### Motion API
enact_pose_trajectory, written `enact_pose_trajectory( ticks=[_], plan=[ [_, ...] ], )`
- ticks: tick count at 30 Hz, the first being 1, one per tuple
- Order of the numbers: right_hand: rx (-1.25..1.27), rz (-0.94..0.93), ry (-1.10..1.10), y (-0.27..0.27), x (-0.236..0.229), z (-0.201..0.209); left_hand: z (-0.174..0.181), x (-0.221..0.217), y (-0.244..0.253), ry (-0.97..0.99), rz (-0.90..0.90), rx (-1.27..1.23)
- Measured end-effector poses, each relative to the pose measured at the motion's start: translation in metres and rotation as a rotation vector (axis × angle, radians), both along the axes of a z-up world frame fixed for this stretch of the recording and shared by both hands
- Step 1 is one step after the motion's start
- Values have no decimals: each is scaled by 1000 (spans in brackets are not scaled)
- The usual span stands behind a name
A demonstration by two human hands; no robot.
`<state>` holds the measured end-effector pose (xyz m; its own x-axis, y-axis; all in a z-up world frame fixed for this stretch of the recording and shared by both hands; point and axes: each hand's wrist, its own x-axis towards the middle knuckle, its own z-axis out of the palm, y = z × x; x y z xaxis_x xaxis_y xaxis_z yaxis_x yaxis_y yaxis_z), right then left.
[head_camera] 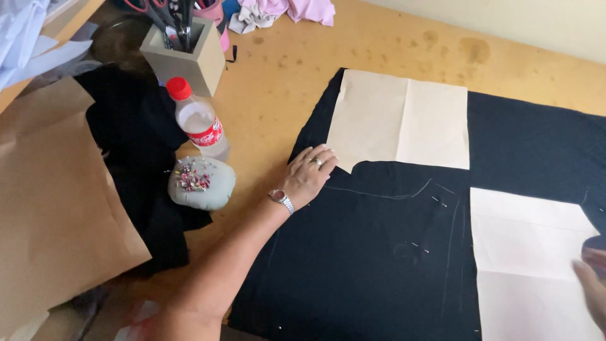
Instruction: The person places a paper pattern onto a black fabric laid on a table, aligns it, and secures it with pins. The person adjusts the pattern's position and uses pins to hold it in place on the fabric.
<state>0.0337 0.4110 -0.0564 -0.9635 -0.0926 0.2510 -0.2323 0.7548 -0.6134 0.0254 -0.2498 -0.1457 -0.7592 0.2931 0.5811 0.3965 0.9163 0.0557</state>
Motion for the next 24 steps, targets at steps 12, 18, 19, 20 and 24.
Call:
enact_pose_trajectory(
  ticks=[12,18,19,20,24],
  plan=[
    [691,59,-34,-289,-125,41,-13,-21,1,-11,-237,-51],
    [679,503,90,-491,-161,45,-2,-12,1,-40,-272,7],
    [684,506,85,-505,-176,34,0,-13,1,-43,-271,14],
    [707,524,124,-518,-191,22,1,-13,1,-40,-264,17],
    [733,478,219,-544,-246,-19,7,-2,5,-66,-216,39]
  ],
)
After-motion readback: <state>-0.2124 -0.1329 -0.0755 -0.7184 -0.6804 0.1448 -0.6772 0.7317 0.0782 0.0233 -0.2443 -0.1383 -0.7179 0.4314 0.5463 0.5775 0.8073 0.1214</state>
